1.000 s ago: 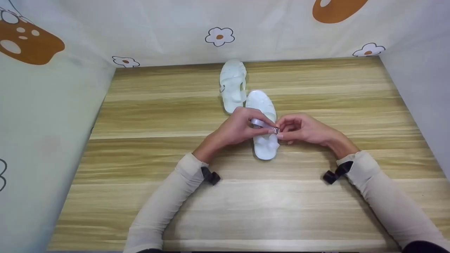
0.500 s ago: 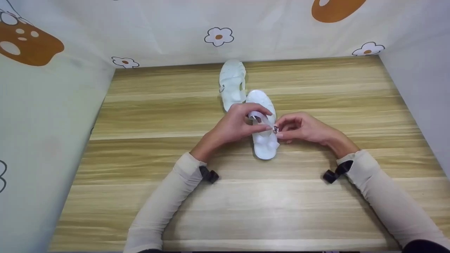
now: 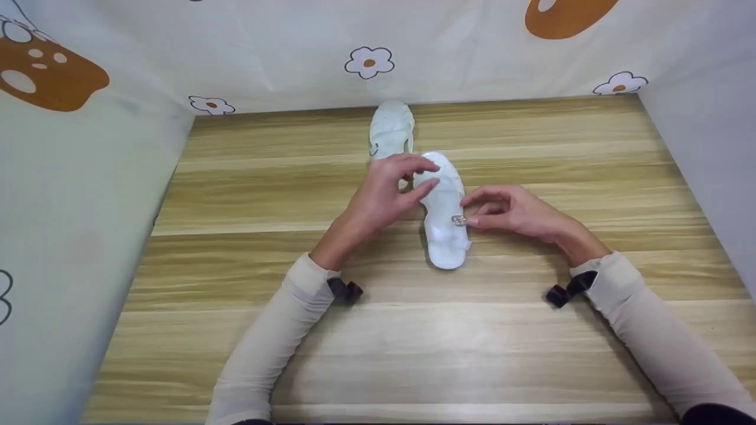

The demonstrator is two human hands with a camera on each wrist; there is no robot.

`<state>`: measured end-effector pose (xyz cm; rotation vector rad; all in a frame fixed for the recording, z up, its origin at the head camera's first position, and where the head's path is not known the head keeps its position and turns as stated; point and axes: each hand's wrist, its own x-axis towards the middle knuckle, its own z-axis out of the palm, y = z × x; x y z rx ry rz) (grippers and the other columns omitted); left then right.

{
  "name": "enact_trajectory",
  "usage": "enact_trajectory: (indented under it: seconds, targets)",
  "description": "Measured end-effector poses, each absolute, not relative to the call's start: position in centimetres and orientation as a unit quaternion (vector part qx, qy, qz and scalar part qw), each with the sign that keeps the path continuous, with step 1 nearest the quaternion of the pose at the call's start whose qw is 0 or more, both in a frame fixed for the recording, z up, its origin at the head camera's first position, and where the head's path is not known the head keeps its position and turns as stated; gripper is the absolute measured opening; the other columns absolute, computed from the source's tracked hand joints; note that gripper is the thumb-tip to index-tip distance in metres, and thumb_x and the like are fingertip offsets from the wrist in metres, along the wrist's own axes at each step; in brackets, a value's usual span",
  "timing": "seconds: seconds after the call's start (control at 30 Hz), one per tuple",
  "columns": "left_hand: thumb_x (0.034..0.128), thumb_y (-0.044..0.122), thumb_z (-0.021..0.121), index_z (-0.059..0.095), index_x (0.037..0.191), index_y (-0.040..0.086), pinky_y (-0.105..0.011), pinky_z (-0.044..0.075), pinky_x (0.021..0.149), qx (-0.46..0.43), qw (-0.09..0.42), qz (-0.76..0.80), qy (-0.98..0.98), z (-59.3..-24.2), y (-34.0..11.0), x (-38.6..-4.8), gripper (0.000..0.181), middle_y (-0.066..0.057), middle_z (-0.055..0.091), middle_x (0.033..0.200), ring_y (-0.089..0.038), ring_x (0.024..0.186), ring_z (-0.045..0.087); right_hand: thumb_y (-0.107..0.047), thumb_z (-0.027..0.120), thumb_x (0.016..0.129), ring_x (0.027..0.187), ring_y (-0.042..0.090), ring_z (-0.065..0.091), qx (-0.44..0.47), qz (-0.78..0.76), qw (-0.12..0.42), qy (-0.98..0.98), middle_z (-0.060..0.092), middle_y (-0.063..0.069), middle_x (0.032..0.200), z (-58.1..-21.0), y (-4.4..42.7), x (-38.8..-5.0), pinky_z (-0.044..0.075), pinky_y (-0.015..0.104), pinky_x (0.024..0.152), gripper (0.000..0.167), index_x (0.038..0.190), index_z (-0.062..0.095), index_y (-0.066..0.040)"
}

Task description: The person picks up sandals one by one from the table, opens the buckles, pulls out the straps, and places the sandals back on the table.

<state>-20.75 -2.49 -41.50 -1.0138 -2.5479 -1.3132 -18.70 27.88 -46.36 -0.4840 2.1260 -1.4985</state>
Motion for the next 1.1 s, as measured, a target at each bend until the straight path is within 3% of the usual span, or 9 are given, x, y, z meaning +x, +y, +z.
enact_trajectory:
  seconds: [0.07, 0.17, 0.27, 0.4, 0.57, 0.83, 1.0, 1.1]
  targets:
    - [0.1042, 0.022, 0.075, 0.082, 0.110, 0.008, -0.026, 0.062, 0.078, -0.303, 0.017, -0.424, -0.853, -41.3, -2.6, -20.6, 0.017, -0.005, 0.083, 0.101, -0.013, 0.089, 0.075, -0.023, 0.083, 0.098, 0.110, 0.017, 0.077, -0.164, -0.556, 0.244, 0.777, 0.076, 0.014, 0.127, -46.3, 27.9, -18.7, 0.060, 0.025, 0.093, 0.046, 0.139, 0.066, -0.010]
    - [0.1051, 0.025, 0.073, 0.081, 0.101, 0.008, -0.022, 0.057, 0.067, -0.274, -0.059, -0.387, -0.879, -41.4, -2.7, -20.3, 0.019, -0.002, 0.080, 0.084, -0.008, 0.072, 0.069, -0.022, 0.084, 0.098, 0.114, 0.019, 0.077, -0.157, -0.565, 0.243, 0.772, 0.073, 0.016, 0.131, -46.1, 27.7, -18.6, 0.061, 0.026, 0.094, 0.048, 0.139, 0.063, -0.008]
    - [0.1055, 0.028, 0.072, 0.080, 0.103, 0.008, -0.023, 0.053, 0.064, -0.270, -0.124, -0.355, -0.886, -41.8, -2.6, -20.0, 0.022, -0.002, 0.078, 0.082, -0.007, 0.068, 0.066, -0.020, 0.083, 0.098, 0.116, 0.020, 0.077, -0.158, -0.571, 0.241, 0.769, 0.071, 0.017, 0.134, -46.0, 27.5, -18.4, 0.061, 0.027, 0.094, 0.049, 0.140, 0.061, -0.006]
    - [0.1055, 0.027, 0.072, 0.077, 0.105, 0.008, -0.024, 0.056, 0.066, -0.270, -0.157, -0.365, -0.877, -42.0, -2.3, -19.7, 0.021, -0.006, 0.081, 0.087, -0.008, 0.069, 0.069, -0.018, 0.081, 0.099, 0.117, 0.020, 0.076, -0.153, -0.584, 0.236, 0.762, 0.068, 0.018, 0.134, -46.0, 26.9, -18.3, 0.062, 0.027, 0.094, 0.049, 0.139, 0.058, -0.002]
    - [0.1036, 0.027, 0.075, 0.076, 0.106, 0.009, -0.024, 0.055, 0.065, -0.261, -0.157, -0.379, -0.874, -42.0, -1.9, -19.5, 0.019, -0.009, 0.083, 0.090, -0.009, 0.072, 0.072, -0.018, 0.080, 0.100, 0.114, 0.019, 0.076, -0.142, -0.594, 0.227, 0.758, 0.066, 0.020, 0.135, -46.1, 26.4, -18.0, 0.061, 0.026, 0.093, 0.052, 0.142, 0.055, 0.000]
    - [0.1039, 0.025, 0.075, 0.074, 0.113, 0.009, -0.025, 0.061, 0.076, -0.244, -0.124, -0.407, -0.871, -42.3, -1.3, -19.4, 0.018, -0.008, 0.084, 0.105, -0.010, 0.093, 0.079, -0.015, 0.081, 0.099, 0.115, 0.021, 0.075, -0.123, -0.621, 0.192, 0.750, 0.062, 0.021, 0.141, -45.7, 25.9, -17.8, 0.064, 0.031, 0.094, 0.059, 0.147, 0.052, 0.000]
    - [0.1046, 0.022, 0.073, 0.071, 0.120, 0.008, -0.023, 0.055, 0.071, -0.240, -0.080, -0.437, -0.863, -42.3, -0.5, -19.6, 0.021, -0.005, 0.078, 0.090, -0.008, 0.079, 0.069, -0.019, 0.081, 0.099, 0.119, 0.018, 0.075, -0.104, -0.629, 0.146, 0.757, 0.063, 0.018, 0.143, -45.3, 26.0, -17.9, 0.062, 0.027, 0.094, 0.057, 0.146, 0.053, -0.003]
    - [0.1056, 0.020, 0.071, 0.069, 0.126, 0.008, -0.024, 0.057, 0.073, -0.231, -0.057, -0.455, -0.858, -42.2, 0.2, -19.7, 0.024, -0.007, 0.072, 0.088, -0.012, 0.079, 0.068, -0.019, 0.081, 0.099, 0.121, 0.017, 0.074, -0.096, -0.638, 0.117, 0.755, 0.059, 0.013, 0.149, -45.1, 26.0, -18.3, 0.061, 0.027, 0.097, 0.054, 0.144, 0.056, -0.004]
